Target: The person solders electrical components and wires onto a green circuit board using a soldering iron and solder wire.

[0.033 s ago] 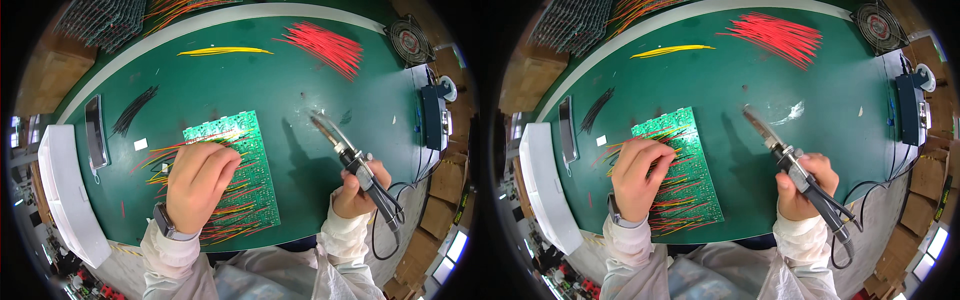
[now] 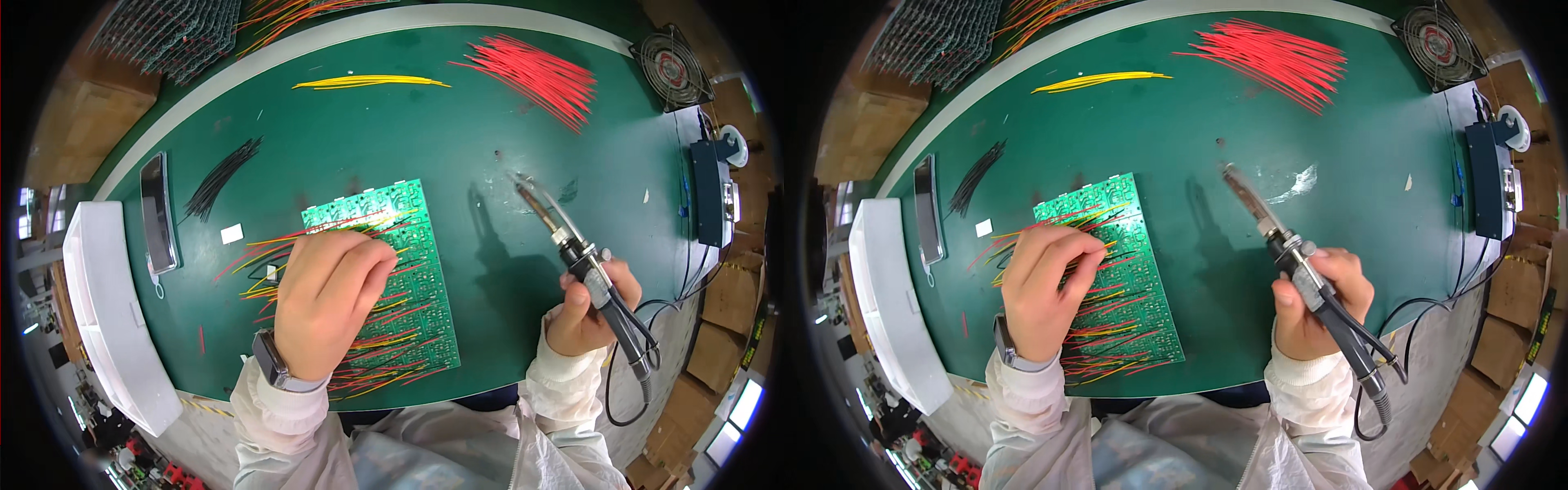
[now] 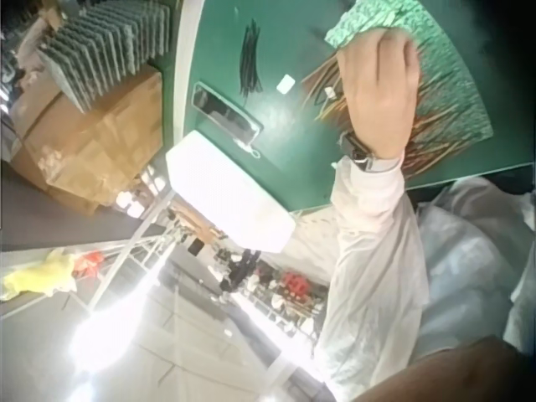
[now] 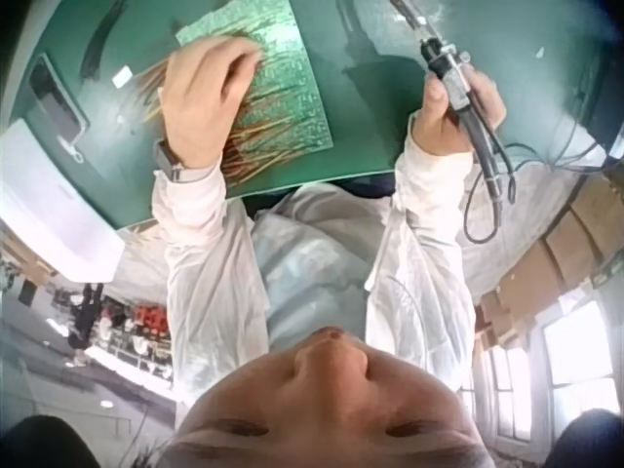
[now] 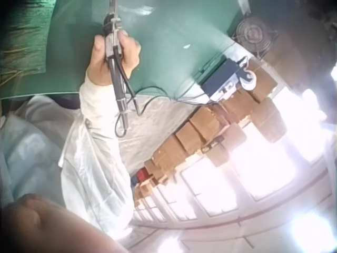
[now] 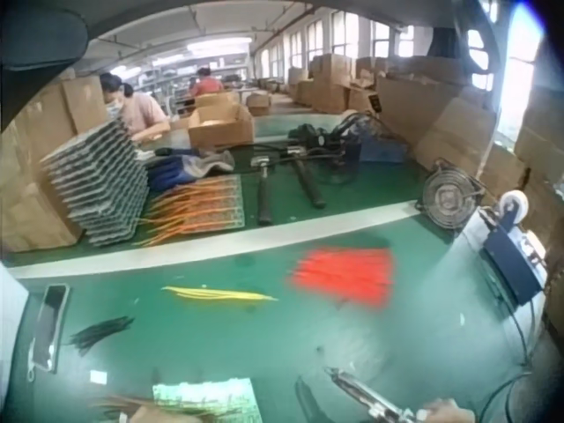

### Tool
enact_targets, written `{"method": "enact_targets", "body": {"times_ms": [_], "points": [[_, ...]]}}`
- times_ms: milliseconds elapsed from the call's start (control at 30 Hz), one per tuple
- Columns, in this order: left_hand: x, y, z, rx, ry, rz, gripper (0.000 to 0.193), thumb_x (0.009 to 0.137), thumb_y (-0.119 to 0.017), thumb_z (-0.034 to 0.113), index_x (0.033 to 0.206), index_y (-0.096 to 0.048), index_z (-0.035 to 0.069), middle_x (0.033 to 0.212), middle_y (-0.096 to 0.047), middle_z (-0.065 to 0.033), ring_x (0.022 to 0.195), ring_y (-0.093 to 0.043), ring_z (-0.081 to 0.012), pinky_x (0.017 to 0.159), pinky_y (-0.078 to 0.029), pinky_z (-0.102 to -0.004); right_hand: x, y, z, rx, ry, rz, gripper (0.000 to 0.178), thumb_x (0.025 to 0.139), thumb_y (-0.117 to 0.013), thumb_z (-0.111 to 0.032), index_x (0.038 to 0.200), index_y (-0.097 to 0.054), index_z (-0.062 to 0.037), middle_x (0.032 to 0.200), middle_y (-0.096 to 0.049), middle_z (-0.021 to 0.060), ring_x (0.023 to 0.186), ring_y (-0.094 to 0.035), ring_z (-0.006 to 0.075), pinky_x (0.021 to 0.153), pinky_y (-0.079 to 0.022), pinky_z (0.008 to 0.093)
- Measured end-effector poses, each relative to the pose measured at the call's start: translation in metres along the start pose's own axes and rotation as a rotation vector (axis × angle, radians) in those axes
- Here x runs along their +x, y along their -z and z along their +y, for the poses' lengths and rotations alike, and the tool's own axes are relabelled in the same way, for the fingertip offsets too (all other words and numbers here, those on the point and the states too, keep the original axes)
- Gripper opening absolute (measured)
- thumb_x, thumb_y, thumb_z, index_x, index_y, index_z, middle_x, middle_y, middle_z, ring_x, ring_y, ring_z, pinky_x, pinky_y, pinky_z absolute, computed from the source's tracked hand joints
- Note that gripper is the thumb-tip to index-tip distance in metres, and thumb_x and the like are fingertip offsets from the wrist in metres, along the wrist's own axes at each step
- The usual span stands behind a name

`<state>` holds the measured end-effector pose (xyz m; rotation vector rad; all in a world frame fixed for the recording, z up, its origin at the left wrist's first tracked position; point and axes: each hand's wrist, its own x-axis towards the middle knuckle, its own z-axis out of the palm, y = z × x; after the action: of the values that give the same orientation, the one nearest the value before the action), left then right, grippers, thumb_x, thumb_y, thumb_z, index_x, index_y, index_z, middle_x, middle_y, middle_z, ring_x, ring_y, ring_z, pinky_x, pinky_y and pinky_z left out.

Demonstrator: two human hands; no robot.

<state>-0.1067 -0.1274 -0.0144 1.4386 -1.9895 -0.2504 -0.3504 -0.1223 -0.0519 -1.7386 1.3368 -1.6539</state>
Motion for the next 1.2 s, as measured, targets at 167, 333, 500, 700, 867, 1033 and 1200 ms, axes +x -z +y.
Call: {"method": "enact_targets", "body": {"times_ms": [167, 333, 500, 700, 867, 1033, 1200], "points": [[0.002, -0.003, 0.003, 0.028, -0.001, -0.004, 0.019, 0.063, -0.07, -0.004, 0.078, -0.061, 0.003, 0.077, -0.057, -0.0045, 0.068, -0.052, -0.0209, 0.06, -0.041, -0.0313, 0.003, -0.005, -0.005, -0.03, -0.013, -0.029, 0.041, 0.075, -0.071, -0.007, 0.106, -0.044, -0.0028, 0.088, -0.052, 0.0118, 0.071, -0.055, 0.0154, 0.064, -0.046, 0.025], [-0.001, -0.004, 0.003, 0.006, 0.008, -0.025, 0.018, 0.063, -0.072, -0.001, 0.077, -0.062, 0.004, 0.077, -0.057, -0.0044, 0.068, -0.052, -0.021, 0.06, -0.041, -0.0317, 0.004, -0.008, -0.008, -0.144, 0.071, -0.085, 0.042, 0.071, -0.071, 0.002, 0.103, -0.045, -0.0023, 0.087, -0.053, 0.0126, 0.072, -0.057, 0.0179, 0.065, -0.047, 0.0272], [0.002, -0.004, 0.006, -0.004, 0.01, -0.01, 0.017, 0.062, -0.072, 0.0, 0.076, -0.063, 0.004, 0.076, -0.057, -0.004, 0.068, -0.052, -0.0207, 0.06, -0.041, -0.0322, 0.004, 0.001, -0.008, -0.21, 0.134, -0.129, 0.04, 0.071, -0.074, -0.01, 0.099, -0.046, -0.0025, 0.082, -0.053, 0.01, 0.067, -0.054, 0.0182, 0.06, -0.045, 0.0282], [0.003, -0.01, 0.006, 0.039, -0.029, -0.018, 0.018, 0.062, -0.071, -0.001, 0.076, -0.062, 0.005, 0.075, -0.056, -0.0031, 0.066, -0.053, -0.0201, 0.059, -0.04, -0.0323, 0.004, -0.002, -0.008, -0.165, 0.155, -0.121, 0.04, 0.071, -0.072, -0.013, 0.099, -0.046, -0.0031, 0.076, -0.052, 0.0082, 0.064, -0.051, 0.0178, 0.058, -0.043, 0.0284], [0.001, -0.015, 0.004, 0.001, -0.036, -0.016, 0.018, 0.061, -0.07, -0.004, 0.075, -0.061, 0.004, 0.075, -0.055, -0.0039, 0.066, -0.053, -0.0202, 0.058, -0.04, -0.0316, -0.002, 0.0, -0.012, -0.037, 0.035, -0.165, 0.04, 0.071, -0.071, -0.013, 0.099, -0.045, -0.0054, 0.084, -0.051, 0.0109, 0.064, -0.051, 0.0182, 0.059, -0.043, 0.0285], [0.001, -0.017, 0.002, 0.01, -0.031, -0.011, 0.019, 0.061, -0.069, -0.005, 0.075, -0.06, 0.004, 0.075, -0.055, -0.0041, 0.065, -0.053, -0.0195, 0.056, -0.041, -0.0307, -0.002, 0.001, -0.016, -0.018, 0.047, -0.196, 0.041, 0.071, -0.071, -0.016, 0.098, -0.043, -0.0071, 0.084, -0.049, 0.0107, 0.062, -0.051, 0.0181, 0.056, -0.042, 0.0289], [-0.001, -0.019, -0.001, 0.01, -0.027, -0.004, 0.02, 0.061, -0.07, -0.006, 0.075, -0.06, 0.004, 0.075, -0.055, -0.0039, 0.065, -0.053, -0.0184, 0.056, -0.041, -0.0299, -0.005, -0.002, -0.02, 0.018, 0.126, -0.222, 0.044, 0.071, -0.074, -0.022, 0.097, -0.042, -0.0067, 0.082, -0.05, 0.0115, 0.056, -0.049, 0.0173, 0.051, -0.041, 0.0282]]}}
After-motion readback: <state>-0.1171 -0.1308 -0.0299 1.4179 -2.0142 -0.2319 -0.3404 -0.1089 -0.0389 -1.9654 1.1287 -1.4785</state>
